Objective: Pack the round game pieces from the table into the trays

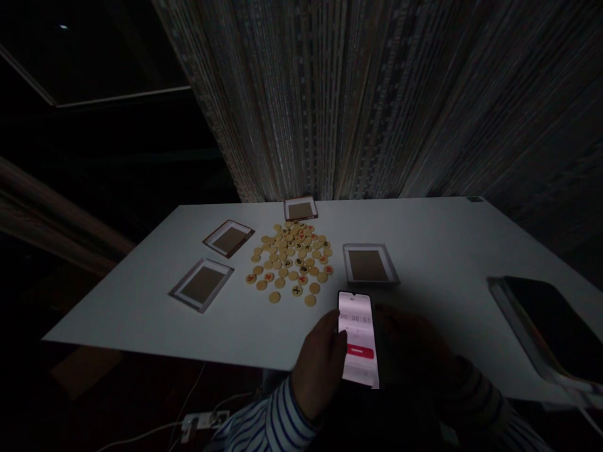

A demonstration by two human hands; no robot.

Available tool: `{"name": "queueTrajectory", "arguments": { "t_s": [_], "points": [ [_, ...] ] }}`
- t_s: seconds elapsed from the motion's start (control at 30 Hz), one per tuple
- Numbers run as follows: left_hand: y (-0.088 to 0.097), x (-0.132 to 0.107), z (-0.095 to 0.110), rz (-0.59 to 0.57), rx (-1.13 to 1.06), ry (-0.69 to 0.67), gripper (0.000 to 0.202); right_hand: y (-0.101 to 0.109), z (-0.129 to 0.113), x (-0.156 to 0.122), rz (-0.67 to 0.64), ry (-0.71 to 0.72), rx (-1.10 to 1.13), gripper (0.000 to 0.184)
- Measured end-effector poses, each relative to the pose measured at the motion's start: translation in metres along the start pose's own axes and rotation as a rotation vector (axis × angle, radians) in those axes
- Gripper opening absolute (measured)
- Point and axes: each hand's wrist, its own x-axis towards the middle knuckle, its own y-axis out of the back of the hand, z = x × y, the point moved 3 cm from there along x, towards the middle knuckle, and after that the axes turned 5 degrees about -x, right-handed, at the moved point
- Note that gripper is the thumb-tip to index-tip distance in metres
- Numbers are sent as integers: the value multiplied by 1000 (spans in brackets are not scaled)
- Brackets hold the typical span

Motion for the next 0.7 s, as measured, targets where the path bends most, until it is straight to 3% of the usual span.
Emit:
{"name": "queueTrajectory", "arguments": {
  "t_s": [0.1,0.27,0.43,0.57,0.7],
  "points": [
    [-6,1,0,-7,26,-20,34,0,-2,1,-2,73,-4,37],
    [-16,1,-5,54,108,-49,36,-4,11,0,-51,-10,-33,40],
    [-22,3,-3,26,108,-71,35,0,15,0,-46,-67,-68,40],
    [-11,3,-4,30,80,-65,31,7,15,1,-38,-103,-72,39],
    [19,4,-15,213,290,-80,28,14,13,9,37,-66,-39,35]
  ]
}}
